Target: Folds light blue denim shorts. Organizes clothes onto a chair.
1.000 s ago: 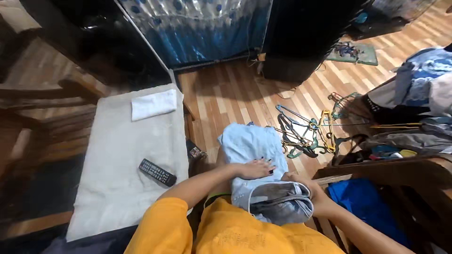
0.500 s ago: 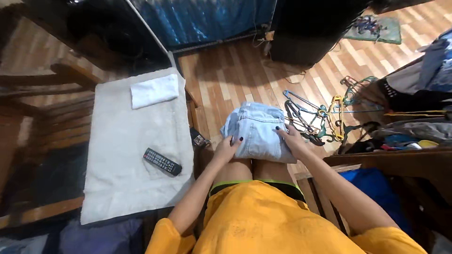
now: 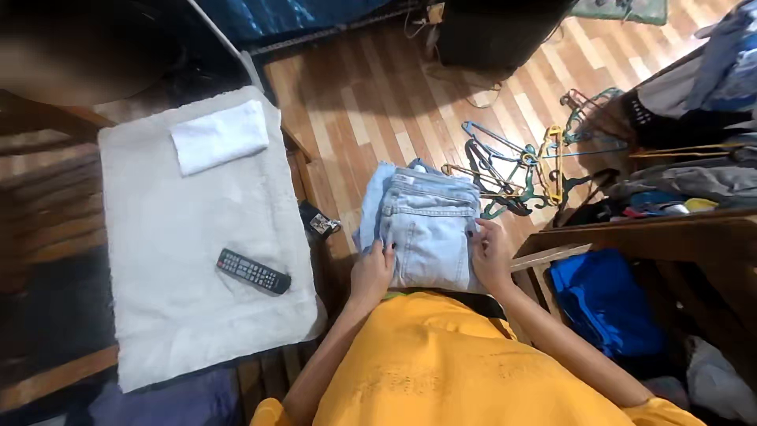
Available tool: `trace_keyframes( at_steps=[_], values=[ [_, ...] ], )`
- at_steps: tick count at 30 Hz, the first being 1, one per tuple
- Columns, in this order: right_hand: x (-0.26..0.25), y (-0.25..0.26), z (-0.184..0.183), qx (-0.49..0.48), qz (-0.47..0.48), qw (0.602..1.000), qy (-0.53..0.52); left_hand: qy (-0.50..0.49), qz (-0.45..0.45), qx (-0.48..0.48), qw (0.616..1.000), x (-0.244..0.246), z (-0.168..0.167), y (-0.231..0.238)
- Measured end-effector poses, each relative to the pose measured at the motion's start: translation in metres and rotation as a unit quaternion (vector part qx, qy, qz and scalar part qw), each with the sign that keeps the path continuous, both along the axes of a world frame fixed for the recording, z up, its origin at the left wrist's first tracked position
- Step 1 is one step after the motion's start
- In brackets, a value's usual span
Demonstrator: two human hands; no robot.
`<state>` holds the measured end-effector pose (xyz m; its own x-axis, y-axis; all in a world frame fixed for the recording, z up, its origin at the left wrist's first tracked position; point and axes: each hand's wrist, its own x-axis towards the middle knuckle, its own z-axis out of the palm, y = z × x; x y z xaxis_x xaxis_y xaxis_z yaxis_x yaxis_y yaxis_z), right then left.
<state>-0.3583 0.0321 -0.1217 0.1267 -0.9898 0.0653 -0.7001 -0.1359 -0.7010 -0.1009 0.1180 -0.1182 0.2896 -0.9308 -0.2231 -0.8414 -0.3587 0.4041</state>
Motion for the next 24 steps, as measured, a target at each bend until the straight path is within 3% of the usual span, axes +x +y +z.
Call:
trace_keyframes(
  at_steps=[2, 6, 9, 12, 14, 16, 18, 21, 24],
  values=[
    [0.012, -0.013, 0.025, -0.051, 0.033, 0.994, 0.089, 0.004, 0.006, 0.041, 0.999, 0.002, 0.002, -0.007],
    [0.049, -0.051, 0.058, -0.171, 0.226, 0.943, 0.175, 0.023, 0.008, 0.020, 1.000, 0.000, 0.004, -0.005],
    [0.064, -0.111, 0.018, -0.032, 0.316, 0.928, 0.196, 0.056, 0.018, 0.014, 0.998, 0.002, 0.004, -0.002],
    [0.052, -0.153, -0.001, 0.106, 0.290, 0.949, 0.065, 0.073, 0.040, 0.022, 0.996, 0.006, 0.001, 0.002],
    [0.027, -0.158, -0.008, 0.159, 0.202, 0.962, -0.097, 0.066, 0.063, 0.032, 0.995, 0.013, 0.005, 0.009],
    [-0.001, -0.148, -0.008, 0.202, 0.117, 0.947, -0.220, 0.012, 0.058, -0.026, 0.998, 0.014, 0.018, 0.015],
    [-0.019, -0.139, -0.003, 0.231, 0.091, 0.935, -0.252, -0.055, -0.008, -0.124, 0.991, 0.008, 0.033, 0.013],
    [-0.024, -0.129, -0.001, 0.244, 0.095, 0.935, -0.240, -0.049, -0.173, -0.248, 0.952, -0.018, 0.039, -0.006],
    [-0.022, -0.131, -0.006, 0.249, 0.093, 0.918, -0.294, -0.011, -0.364, -0.276, 0.890, -0.063, 0.021, -0.031]
  ],
)
